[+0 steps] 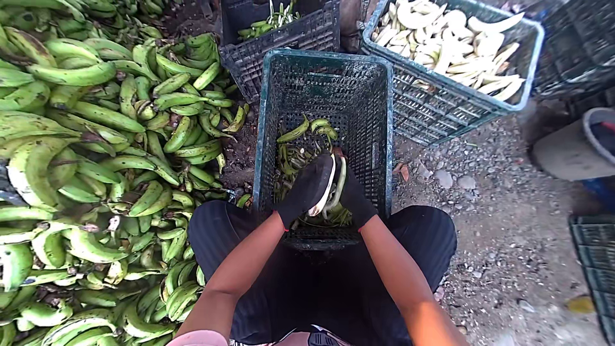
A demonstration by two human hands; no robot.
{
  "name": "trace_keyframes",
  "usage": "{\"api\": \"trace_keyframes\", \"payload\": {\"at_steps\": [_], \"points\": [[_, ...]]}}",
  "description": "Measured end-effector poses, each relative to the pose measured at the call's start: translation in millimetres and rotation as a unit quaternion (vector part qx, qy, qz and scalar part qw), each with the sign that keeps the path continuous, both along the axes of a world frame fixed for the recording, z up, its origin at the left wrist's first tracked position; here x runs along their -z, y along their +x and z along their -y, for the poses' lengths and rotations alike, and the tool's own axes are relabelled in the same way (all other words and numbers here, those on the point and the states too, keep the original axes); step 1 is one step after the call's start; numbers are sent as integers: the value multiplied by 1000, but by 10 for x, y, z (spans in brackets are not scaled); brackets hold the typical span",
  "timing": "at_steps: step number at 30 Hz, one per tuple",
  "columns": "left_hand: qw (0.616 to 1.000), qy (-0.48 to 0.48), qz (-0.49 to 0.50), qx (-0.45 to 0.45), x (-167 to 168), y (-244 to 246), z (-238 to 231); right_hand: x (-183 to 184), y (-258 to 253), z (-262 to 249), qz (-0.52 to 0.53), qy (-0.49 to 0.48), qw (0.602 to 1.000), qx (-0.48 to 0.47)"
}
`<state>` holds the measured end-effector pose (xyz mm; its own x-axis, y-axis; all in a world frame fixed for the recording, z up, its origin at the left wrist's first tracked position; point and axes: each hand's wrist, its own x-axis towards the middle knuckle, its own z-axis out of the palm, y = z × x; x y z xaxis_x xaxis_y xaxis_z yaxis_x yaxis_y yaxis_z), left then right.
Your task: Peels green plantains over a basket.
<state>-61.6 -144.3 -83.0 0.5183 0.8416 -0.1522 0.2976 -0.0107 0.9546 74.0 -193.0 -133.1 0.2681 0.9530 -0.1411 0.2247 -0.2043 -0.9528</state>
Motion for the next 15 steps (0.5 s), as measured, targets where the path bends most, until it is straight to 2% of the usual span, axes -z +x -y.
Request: {"api": "trace_keyframes", "payload": {"at_steps": [3, 5, 7, 10, 12, 15], "points": [[971, -133, 200, -9, 51, -52, -131, 172, 96, -125, -65, 53, 996, 24], [937, -200, 286, -26, 16, -157, -266, 83, 117, -19, 17, 48, 998, 27], [928, -216, 300, -40, 17, -303, -409, -10, 99, 57, 141, 82, 987, -13], [924, -221, 305, -68, -13, -449, -509, 0, 49, 46, 296, 186, 935, -58], [907, -254, 326, -79, -66, -472, -537, 0, 1, 61, 335, 248, 907, -61], [903, -269, 320, -100, -134, -471, -542, -29, -33, 95, 351, 274, 894, -51]]}}
